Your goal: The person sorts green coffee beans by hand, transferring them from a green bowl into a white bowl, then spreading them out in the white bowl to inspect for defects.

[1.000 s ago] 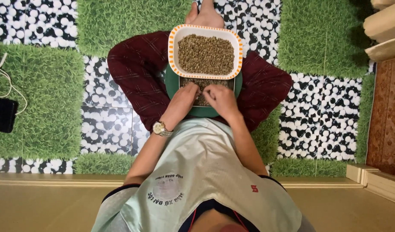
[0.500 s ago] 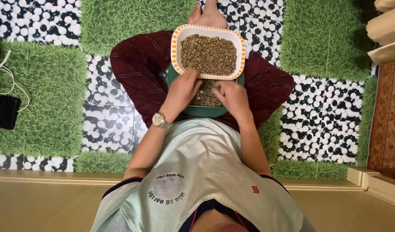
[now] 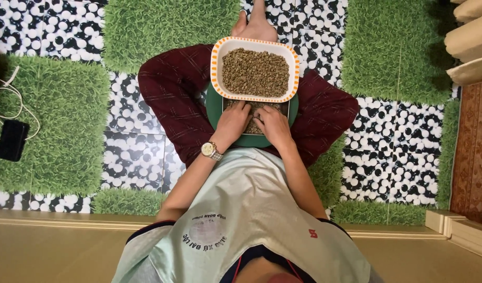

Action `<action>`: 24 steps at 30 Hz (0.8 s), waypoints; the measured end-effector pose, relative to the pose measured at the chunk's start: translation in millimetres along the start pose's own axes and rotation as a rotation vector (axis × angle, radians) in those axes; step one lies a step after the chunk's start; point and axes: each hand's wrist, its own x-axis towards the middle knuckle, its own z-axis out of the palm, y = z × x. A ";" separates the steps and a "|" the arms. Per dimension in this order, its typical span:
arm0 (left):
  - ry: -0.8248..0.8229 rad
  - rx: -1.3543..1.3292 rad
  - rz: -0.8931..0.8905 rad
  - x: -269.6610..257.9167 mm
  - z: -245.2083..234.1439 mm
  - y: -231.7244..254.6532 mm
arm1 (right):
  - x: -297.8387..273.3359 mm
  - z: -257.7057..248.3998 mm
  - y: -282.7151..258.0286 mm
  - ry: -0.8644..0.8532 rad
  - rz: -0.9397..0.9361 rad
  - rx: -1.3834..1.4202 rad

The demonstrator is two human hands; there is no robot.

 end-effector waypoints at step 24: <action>-0.032 0.218 -0.066 11.7 49.6 -9.5 | 3.4 -6.4 -5.5 -0.207 0.114 -0.005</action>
